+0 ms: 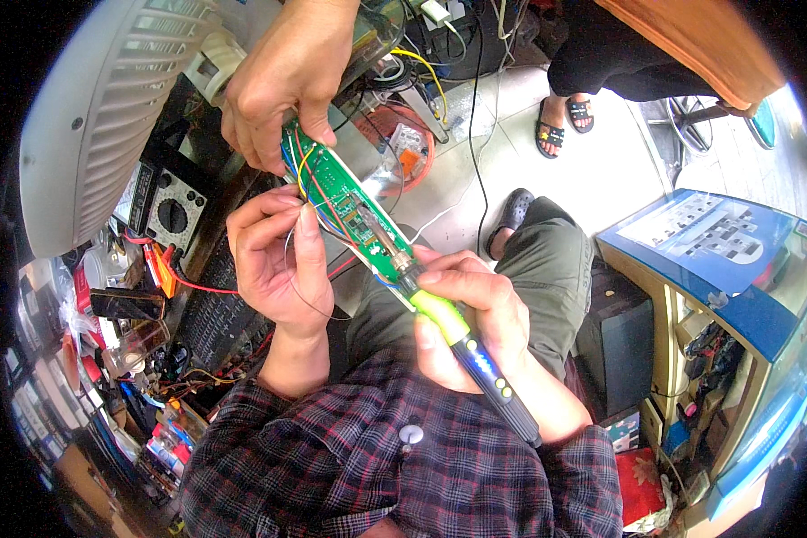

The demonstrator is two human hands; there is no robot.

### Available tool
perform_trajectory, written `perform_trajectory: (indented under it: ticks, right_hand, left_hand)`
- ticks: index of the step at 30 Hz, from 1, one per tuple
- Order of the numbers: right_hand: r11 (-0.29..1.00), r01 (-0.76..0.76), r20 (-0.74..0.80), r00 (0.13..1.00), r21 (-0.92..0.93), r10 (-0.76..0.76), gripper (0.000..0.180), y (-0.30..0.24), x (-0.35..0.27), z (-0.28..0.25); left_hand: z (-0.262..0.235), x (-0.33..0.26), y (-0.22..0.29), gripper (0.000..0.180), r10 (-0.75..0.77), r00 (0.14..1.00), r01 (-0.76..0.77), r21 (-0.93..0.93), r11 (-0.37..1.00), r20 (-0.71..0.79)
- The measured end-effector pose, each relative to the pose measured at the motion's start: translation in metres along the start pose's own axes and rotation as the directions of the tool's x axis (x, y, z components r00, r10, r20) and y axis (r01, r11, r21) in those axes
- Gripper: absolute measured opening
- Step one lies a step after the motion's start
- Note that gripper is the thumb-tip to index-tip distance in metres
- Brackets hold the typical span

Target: The person holds a green circuit board in the left hand and uses a soldering iron in the right hand to apply solder to multiple points on the board. The person repeatedly heats solder joints and feeds solder wire to create connections. The board is rotated slightly between joints, and the person continues soldering across different areas of the board throughout the clip.

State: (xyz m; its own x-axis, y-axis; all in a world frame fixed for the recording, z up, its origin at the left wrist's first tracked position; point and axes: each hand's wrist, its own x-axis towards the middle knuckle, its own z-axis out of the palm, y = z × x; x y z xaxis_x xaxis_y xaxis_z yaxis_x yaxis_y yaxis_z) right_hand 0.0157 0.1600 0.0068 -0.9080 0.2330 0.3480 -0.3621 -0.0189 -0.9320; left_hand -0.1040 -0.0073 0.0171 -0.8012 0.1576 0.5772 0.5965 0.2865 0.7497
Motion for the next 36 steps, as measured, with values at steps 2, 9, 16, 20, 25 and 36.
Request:
perform_trajectory:
  ticks: [2, 9, 16, 20, 25, 36]
  right_hand:
    - [1.000, -0.001, 0.000, 1.000, 0.000, 0.001, 0.036, -0.0003, 0.0004, 0.0004]
    - [1.000, -0.002, 0.005, 1.000, -0.005, 0.002, 0.036, -0.0010, 0.0004, 0.0008]
    - [1.000, 0.018, -0.014, 1.000, -0.004, -0.018, 0.036, 0.0003, 0.0003, 0.0010]
    - [0.997, 0.072, -0.050, 0.996, -0.009, -0.073, 0.037, 0.0026, 0.0013, -0.0015]
    - [0.997, 0.075, -0.066, 0.995, 0.011, -0.074, 0.037, 0.0041, 0.0000, 0.0005]
    - [1.000, 0.000, -0.001, 1.000, -0.009, 0.000, 0.037, -0.0008, -0.0009, 0.0003]
  left_hand:
    - [-0.0003, 0.0004, 0.0004, 0.023, 0.002, 1.000, -0.002, 0.001, 1.000, -0.002]
    - [-0.0003, 0.0009, 0.0000, 0.023, 0.005, 1.000, -0.005, -0.008, 1.000, -0.007]
    - [0.0011, 0.0003, 0.0006, 0.023, 0.004, 1.000, -0.004, -0.005, 1.000, -0.010]
    - [0.0008, 0.0000, 0.0000, 0.023, 0.004, 1.000, -0.004, -0.017, 1.000, -0.019]
    - [0.0007, -0.0006, -0.0012, 0.023, -0.005, 1.000, 0.004, -0.035, 0.999, -0.026]
    - [-0.0026, -0.0003, 0.0026, 0.016, 0.008, 0.997, -0.010, 0.031, 0.999, 0.078]
